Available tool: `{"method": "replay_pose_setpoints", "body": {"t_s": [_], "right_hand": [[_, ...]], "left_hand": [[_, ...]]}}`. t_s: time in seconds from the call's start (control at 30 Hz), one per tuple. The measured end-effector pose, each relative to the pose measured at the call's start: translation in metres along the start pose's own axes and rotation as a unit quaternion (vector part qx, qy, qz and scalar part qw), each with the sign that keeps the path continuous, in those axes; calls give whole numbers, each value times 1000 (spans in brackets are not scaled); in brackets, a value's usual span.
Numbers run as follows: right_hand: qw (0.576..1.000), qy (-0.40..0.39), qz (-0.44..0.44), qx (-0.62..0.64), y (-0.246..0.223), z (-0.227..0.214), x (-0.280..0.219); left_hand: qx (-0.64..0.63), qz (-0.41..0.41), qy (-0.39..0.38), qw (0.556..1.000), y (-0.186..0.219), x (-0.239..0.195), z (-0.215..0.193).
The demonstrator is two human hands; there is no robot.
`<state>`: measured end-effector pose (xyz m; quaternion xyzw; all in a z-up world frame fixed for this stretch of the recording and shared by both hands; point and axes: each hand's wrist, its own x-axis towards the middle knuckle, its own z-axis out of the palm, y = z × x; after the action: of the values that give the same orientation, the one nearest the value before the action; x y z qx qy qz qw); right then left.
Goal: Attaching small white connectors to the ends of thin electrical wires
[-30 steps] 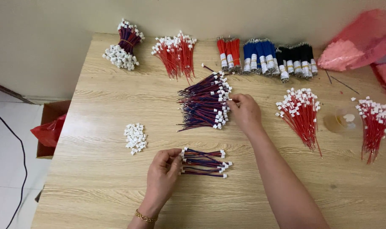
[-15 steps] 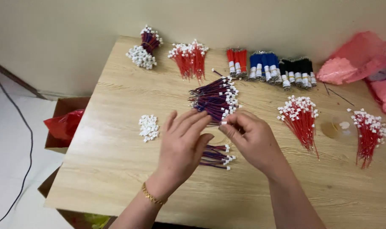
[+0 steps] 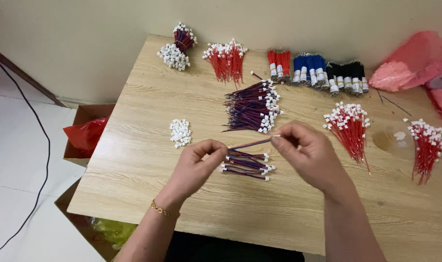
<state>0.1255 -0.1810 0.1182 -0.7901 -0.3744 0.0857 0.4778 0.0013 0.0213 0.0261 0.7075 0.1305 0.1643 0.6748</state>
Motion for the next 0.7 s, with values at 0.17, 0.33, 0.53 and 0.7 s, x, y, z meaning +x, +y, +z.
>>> {"method": "replay_pose_setpoints", "body": {"t_s": [0.17, 0.33, 0.53, 0.7], "right_hand": [[999, 12, 43, 28, 39, 2, -3], [977, 61, -68, -191, -3, 10, -3], [937, -80, -214, -264, 6, 45, 6], [986, -151, -9, -66, 0, 50, 6]], "left_hand": [[-19, -41, 10, 999, 0, -4, -3], [22, -46, 22, 998, 11, -4, 2], [135, 50, 14, 989, 31, -9, 10], [153, 86, 10, 984, 32, -13, 6]]}}
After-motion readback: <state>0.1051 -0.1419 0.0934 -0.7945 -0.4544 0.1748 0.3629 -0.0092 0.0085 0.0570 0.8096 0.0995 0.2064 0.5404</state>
